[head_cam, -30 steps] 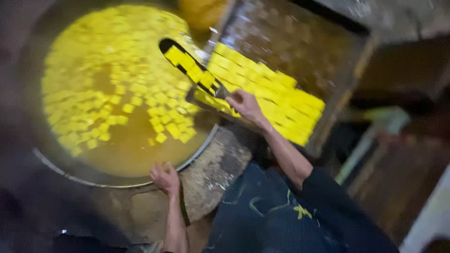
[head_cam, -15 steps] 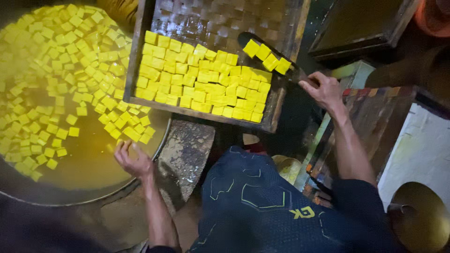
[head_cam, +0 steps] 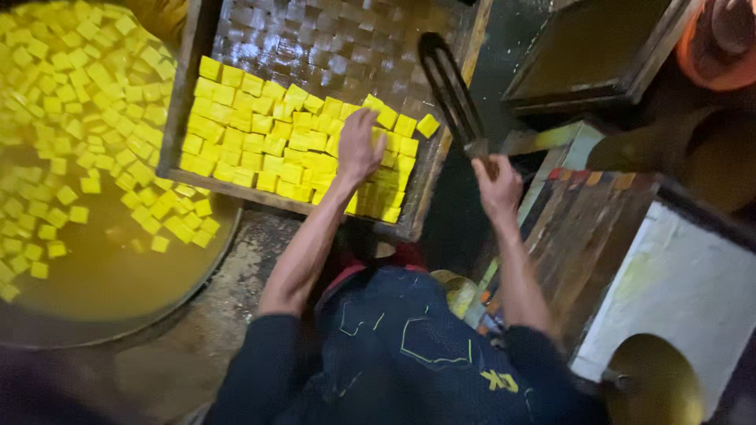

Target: The person stands over a large vat of hot yellow liquid filled with cubed tofu and uses a slotted skimmer to scoop the tofu cubes out of the liquid. They transfer each scoopful into a woven bamboo draining tray, arranging the cubes in rows, and repeat until the tray fills.

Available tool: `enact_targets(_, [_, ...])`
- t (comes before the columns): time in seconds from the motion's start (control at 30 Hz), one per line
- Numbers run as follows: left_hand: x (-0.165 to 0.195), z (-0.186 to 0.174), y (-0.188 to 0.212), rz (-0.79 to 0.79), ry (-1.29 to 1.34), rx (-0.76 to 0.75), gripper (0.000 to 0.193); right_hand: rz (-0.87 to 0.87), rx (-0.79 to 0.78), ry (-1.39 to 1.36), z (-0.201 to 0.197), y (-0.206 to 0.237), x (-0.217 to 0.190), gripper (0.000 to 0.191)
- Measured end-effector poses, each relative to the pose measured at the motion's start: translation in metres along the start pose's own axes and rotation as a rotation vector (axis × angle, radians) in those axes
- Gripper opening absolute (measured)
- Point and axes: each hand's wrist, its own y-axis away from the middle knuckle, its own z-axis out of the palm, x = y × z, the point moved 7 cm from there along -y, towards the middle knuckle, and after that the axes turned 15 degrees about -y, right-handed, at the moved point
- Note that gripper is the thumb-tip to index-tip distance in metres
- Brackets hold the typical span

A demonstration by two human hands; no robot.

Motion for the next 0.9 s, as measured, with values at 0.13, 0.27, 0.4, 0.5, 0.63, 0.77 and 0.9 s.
enact_targets(0.13, [0.017,0.032,-0.061,0.277,-0.158,-0.013,0.07,0.333,0.022,-0.188,-0.027,0.042,0.042,0.025])
enact_targets(0.27, [0.005,0.071,-0.06,0.177,-0.451,-0.432,0.048,0.368,0.087,-0.267,-0.08,0.078,0.073,0.025])
enact_targets(0.4, [0.048,0.096,-0.054,0.205,-0.296,-0.348,0.05,0.455,0.203,-0.403,-0.095,0.081,0.101,0.027])
enact_targets(0.5, [0.08,0.105,-0.05,0.423,-0.277,-0.12,0.053,0.468,0.213,-0.369,-0.084,0.067,0.099,0.025])
enact_targets(0.63, [0.055,0.1,-0.035,0.244,-0.26,-0.184,0.02,0.206,0.142,-0.395,-0.056,0.039,0.071,0.026])
enact_targets(0.77, [0.011,0.046,0.025,0.133,-0.029,-0.472,0.028,0.379,0.032,-0.469,0.006,0.023,0.051,0.023])
enact_targets(0.9, [-0.061,-0.09,0.104,0.121,0.029,-0.244,0.024,0.307,-0.164,-0.49,0.109,0.013,-0.003,0.025])
